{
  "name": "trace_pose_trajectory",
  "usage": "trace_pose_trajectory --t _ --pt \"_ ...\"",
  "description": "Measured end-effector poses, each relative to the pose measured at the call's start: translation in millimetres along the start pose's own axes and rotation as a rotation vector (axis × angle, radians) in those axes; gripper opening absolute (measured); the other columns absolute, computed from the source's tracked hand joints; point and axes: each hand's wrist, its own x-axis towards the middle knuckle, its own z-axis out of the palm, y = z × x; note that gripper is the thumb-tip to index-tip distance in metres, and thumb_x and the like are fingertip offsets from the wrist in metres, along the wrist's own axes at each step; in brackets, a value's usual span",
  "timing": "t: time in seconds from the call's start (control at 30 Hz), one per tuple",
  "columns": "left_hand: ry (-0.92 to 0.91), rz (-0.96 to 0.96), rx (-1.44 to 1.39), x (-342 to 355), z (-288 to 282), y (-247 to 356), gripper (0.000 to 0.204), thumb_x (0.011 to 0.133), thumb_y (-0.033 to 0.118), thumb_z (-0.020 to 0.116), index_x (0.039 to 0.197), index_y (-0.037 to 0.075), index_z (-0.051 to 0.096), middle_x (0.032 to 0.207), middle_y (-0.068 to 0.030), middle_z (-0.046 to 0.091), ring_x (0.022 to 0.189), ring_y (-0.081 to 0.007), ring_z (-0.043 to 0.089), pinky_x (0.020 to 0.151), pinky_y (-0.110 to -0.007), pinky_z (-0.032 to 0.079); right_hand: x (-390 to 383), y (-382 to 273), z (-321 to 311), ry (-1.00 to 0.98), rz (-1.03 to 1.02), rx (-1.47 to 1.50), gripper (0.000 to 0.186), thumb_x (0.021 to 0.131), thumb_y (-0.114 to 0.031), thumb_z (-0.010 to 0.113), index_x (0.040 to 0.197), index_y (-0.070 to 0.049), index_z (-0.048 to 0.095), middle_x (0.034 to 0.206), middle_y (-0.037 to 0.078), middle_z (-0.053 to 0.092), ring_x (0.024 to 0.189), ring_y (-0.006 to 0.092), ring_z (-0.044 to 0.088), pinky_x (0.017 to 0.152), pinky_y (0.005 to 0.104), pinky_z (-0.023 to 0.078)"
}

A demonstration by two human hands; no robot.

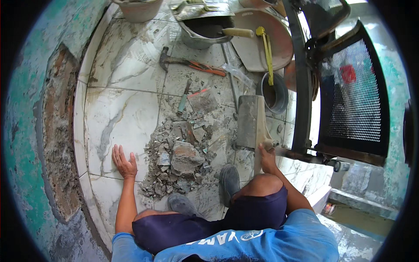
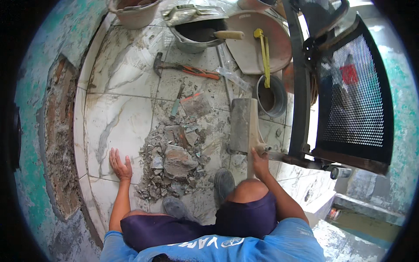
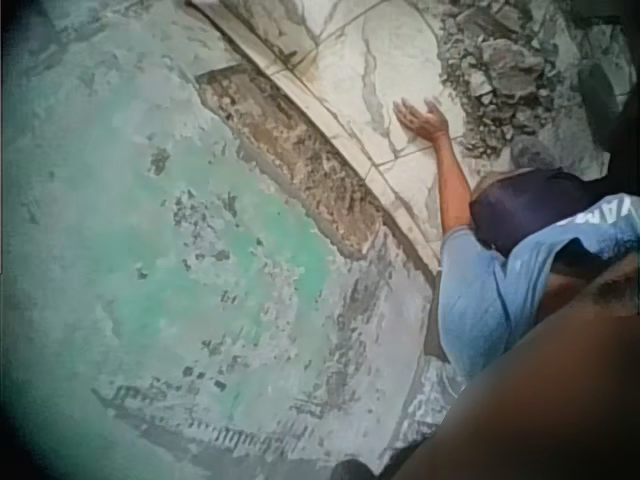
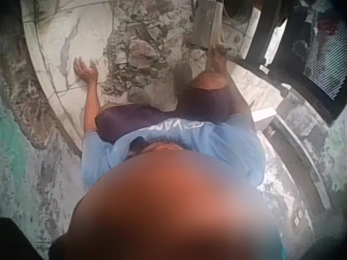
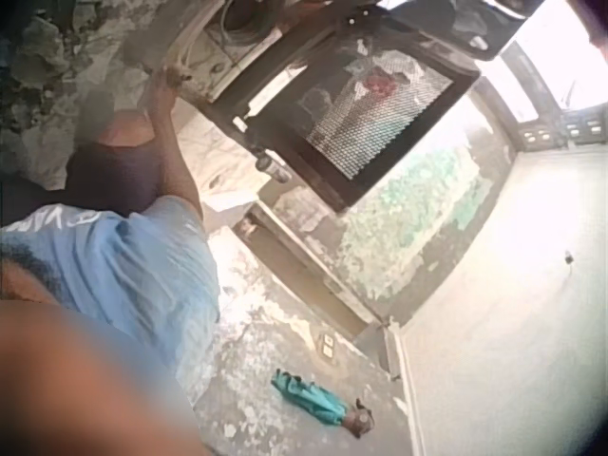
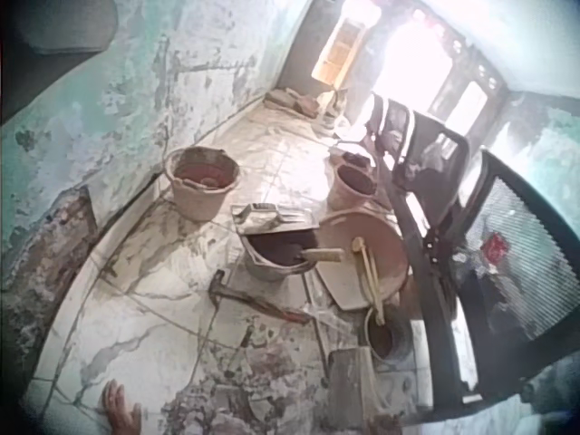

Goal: Remove debris and smooth surface of a damaged wall section.

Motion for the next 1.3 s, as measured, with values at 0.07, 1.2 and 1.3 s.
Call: trace_pose_trajectory --t 0.07,1.2,1.3 --pt "-0.039 -0.019 -0.014 5 -4 3 0.054 0.086 0.028 0.057 0.130 0.000 0.046 0.140 -0.0191 0.041 0.130 -0.0378 0.036 0.108 -0.048 0.028 11 7 10 -0.065 -0.070 -0.212 0.036 0.096 -0.025 0.051 0.128 -0.010 0.054 0.130 0.021 0.045 0.117 0.0345 0.046 0.101 0.0382 0.034" --pt "-0.589 -0.465 0.082 -38 -234 83 0.075 0.078 0.007 0.066 0.143 0.005 0.030 0.127 -0.0209 0.051 0.095 -0.0291 0.057 0.088 -0.038 0.045 340 -264 -122 0.068 -0.453 0.564 0.020 0.093 -0.019 0.054 0.075 -0.010 0.050 0.057 -0.004 0.043 0.042 0.0062 0.040 0.038 0.0231 0.031" --pt "-0.590 -0.480 0.134 -40 -237 84 0.071 0.078 0.007 0.065 0.141 0.003 0.033 0.121 -0.0216 0.053 0.095 -0.0314 0.057 0.087 -0.040 0.045 373 -331 -149 -0.068 -0.362 0.701 0.019 0.092 -0.019 0.055 0.076 -0.008 0.054 0.059 -0.001 0.048 0.044 0.0089 0.044 0.040 0.0259 0.033"
